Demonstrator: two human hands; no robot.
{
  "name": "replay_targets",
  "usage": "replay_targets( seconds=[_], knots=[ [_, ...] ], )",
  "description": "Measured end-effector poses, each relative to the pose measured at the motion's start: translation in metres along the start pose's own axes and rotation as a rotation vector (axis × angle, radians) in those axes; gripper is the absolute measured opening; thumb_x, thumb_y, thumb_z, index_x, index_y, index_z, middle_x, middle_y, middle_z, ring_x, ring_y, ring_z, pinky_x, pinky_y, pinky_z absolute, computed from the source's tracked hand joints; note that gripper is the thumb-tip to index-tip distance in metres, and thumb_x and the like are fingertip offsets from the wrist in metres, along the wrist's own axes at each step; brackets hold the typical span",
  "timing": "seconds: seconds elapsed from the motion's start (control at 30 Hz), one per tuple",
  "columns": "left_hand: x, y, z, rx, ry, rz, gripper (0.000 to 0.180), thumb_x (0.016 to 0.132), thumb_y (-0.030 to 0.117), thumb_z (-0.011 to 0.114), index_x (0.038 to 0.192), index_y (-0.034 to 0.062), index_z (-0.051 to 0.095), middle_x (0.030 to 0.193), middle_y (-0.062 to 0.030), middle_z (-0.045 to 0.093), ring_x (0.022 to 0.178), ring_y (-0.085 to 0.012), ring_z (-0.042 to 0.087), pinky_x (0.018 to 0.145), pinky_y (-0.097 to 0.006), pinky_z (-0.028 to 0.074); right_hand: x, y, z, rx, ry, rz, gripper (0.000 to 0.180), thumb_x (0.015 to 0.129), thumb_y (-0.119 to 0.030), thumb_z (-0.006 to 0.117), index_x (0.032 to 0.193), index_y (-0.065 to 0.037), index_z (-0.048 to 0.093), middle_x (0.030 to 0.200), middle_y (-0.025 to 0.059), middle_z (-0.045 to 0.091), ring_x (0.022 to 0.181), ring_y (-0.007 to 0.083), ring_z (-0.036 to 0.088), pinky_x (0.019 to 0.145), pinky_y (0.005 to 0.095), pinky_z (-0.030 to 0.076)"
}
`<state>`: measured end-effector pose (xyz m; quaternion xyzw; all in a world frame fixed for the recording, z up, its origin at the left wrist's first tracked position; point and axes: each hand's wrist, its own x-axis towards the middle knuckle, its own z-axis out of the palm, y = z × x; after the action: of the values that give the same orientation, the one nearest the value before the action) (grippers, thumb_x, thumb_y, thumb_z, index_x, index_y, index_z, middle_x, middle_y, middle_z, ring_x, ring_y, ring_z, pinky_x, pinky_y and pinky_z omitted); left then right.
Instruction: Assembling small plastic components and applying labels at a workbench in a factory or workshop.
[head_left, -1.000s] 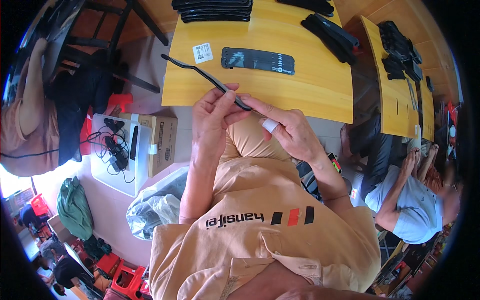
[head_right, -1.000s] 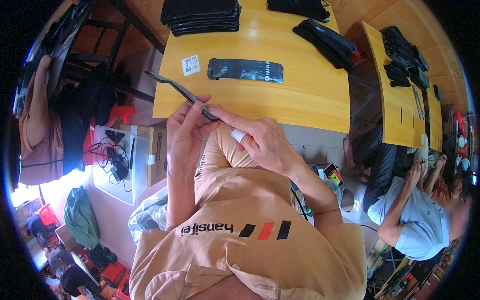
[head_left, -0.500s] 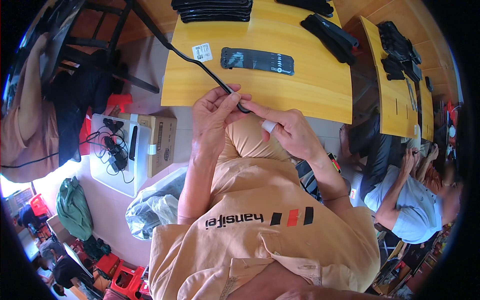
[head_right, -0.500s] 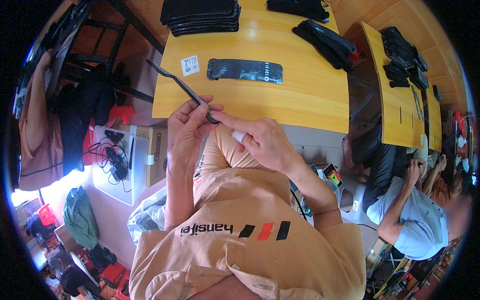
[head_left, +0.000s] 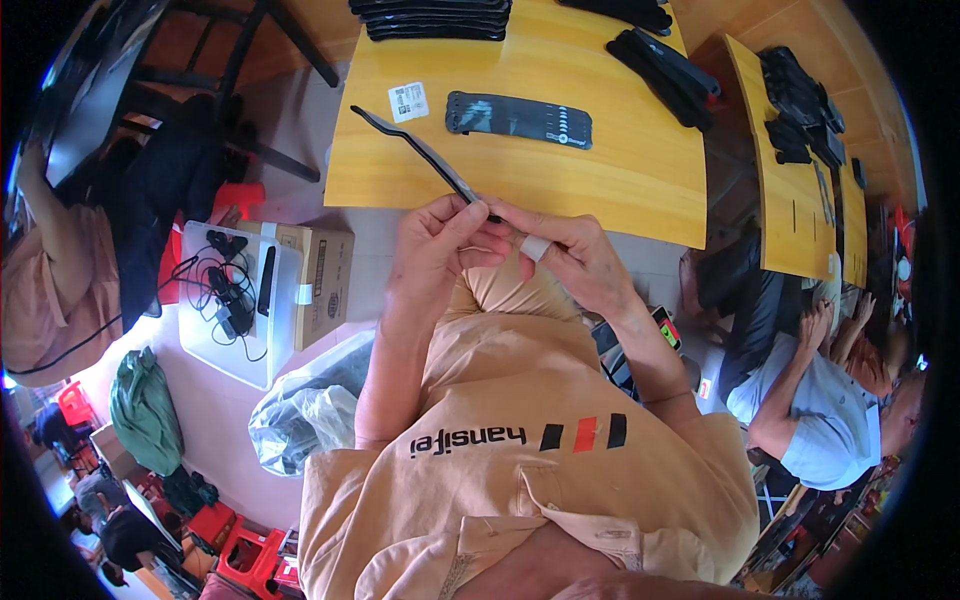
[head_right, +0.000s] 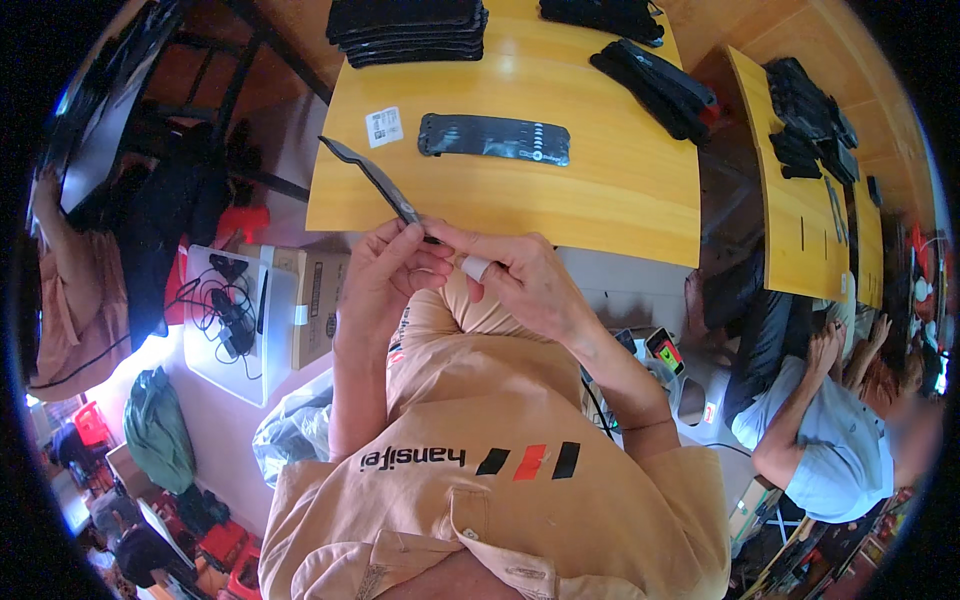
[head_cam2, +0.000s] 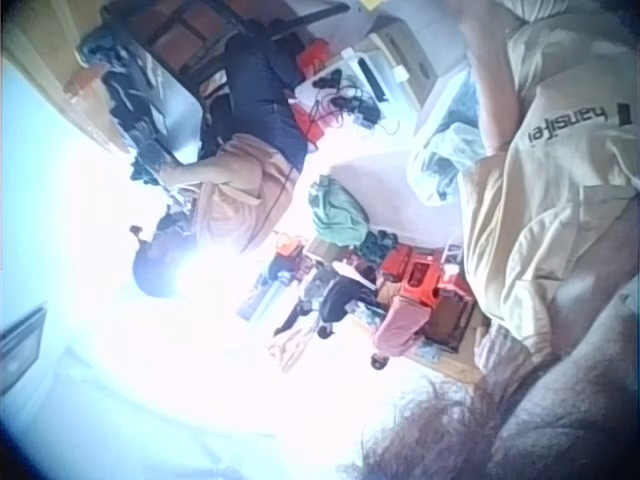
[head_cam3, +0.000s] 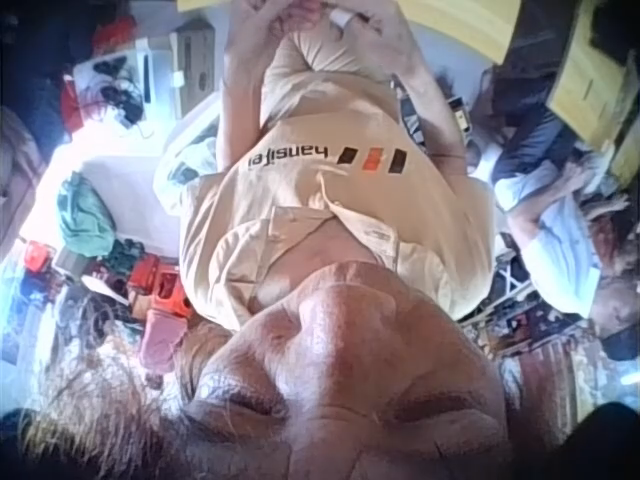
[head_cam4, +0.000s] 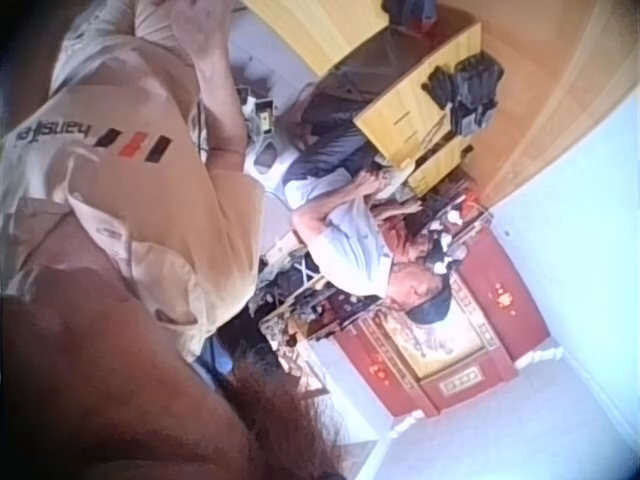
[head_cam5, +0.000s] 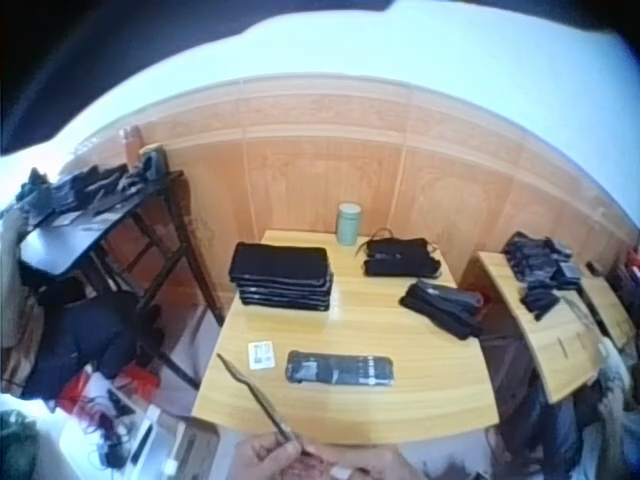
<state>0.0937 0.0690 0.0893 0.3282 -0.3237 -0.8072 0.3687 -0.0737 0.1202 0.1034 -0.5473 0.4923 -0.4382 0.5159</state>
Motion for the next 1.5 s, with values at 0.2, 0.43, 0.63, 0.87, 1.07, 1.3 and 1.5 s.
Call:
replay_targets(
  seconds=[0.2, 0.43, 0.63, 0.87, 1.07, 1.3, 1.5],
  knots=[
    [-0.001, -0.005, 0.004, -0.129, 0.034, 0.002, 0.021, 0.086, 0.013, 0.056, 0.096, -0.0042, 0.058, 0.082, -0.0139, 0.064, 0.069, -0.0161, 0.064, 0.061, -0.022, 0.055, 0.005, 0.000, -0.012, 0.381, -0.159, 0.218, 0.037, 0.085, 0.000, 0.043, 0.122, -0.003, 0.050, 0.069, 0.0025, 0.058, 0.052, 0.0048, 0.044, 0.050, 0.0175, 0.040],
    [0.000, -0.004, 0.003, -0.066, 0.071, 0.016, 0.020, 0.084, 0.013, 0.059, 0.093, -0.0048, 0.058, 0.080, -0.0142, 0.064, 0.065, -0.0151, 0.064, 0.059, -0.022, 0.054, 0.002, -0.001, -0.005, 0.260, -0.131, 0.106, 0.035, 0.089, -0.007, 0.047, 0.123, -0.006, 0.049, 0.069, 0.0022, 0.057, 0.055, 0.0035, 0.049, 0.047, 0.0149, 0.036],
    [0.003, -0.002, 0.004, 0.052, 0.096, -0.005, 0.020, 0.081, 0.013, 0.062, 0.089, -0.0045, 0.059, 0.077, -0.0136, 0.064, 0.063, -0.0147, 0.063, 0.057, -0.022, 0.054, 0.000, 0.000, -0.007, 0.035, -0.090, 0.114, 0.037, 0.087, 0.000, 0.043, 0.123, -0.004, 0.048, 0.081, 0.0039, 0.060, 0.061, 0.0074, 0.051, 0.058, 0.0202, 0.044],
    [0.003, -0.002, 0.006, 0.143, 0.135, 0.019, 0.018, 0.080, 0.009, 0.063, 0.090, -0.0047, 0.059, 0.077, -0.0127, 0.064, 0.063, -0.0151, 0.063, 0.057, -0.022, 0.053, -0.001, -0.007, -0.009, -0.080, -0.114, 0.151, 0.042, 0.084, 0.005, 0.041, 0.124, -0.005, 0.048, 0.079, 0.0030, 0.058, 0.059, 0.0075, 0.049, 0.058, 0.0202, 0.044],
    [0.004, 0.002, 0.005, 0.220, 0.093, 0.005, 0.018, 0.080, 0.009, 0.063, 0.090, -0.0053, 0.060, 0.077, -0.0127, 0.064, 0.064, -0.0147, 0.063, 0.058, -0.023, 0.053, -0.004, -0.006, -0.008, -0.183, -0.086, 0.108, 0.042, 0.084, 0.003, 0.041, 0.125, -0.006, 0.047, 0.080, 0.0041, 0.059, 0.057, 0.0087, 0.050, 0.057, 0.0215, 0.044],
    [0.005, -0.004, 0.006, 0.223, 0.073, 0.000, 0.017, 0.081, 0.010, 0.062, 0.090, -0.0049, 0.061, 0.077, -0.0123, 0.064, 0.064, -0.0143, 0.062, 0.058, -0.023, 0.053, -0.007, 0.000, -0.004, -0.272, -0.018, 0.099, 0.043, 0.081, 0.005, 0.040, 0.121, -0.006, 0.051, 0.074, 0.0073, 0.057, 0.055, 0.0094, 0.050, 0.054, 0.0227, 0.043],
    [-0.003, -0.006, 0.014, 0.638, 0.238, 0.069, 0.020, 0.082, 0.015, 0.063, 0.085, -0.0047, 0.061, 0.068, -0.0076, 0.061, 0.059, -0.0091, 0.058, 0.052, -0.020, 0.047, -0.001, 0.010, 0.003, -0.010, 0.050, 0.078, 0.044, 0.080, 0.007, 0.039, 0.119, -0.007, 0.053, 0.064, 0.0037, 0.051, 0.055, 0.0068, 0.047, 0.054, 0.0200, 0.040]
  ],
)
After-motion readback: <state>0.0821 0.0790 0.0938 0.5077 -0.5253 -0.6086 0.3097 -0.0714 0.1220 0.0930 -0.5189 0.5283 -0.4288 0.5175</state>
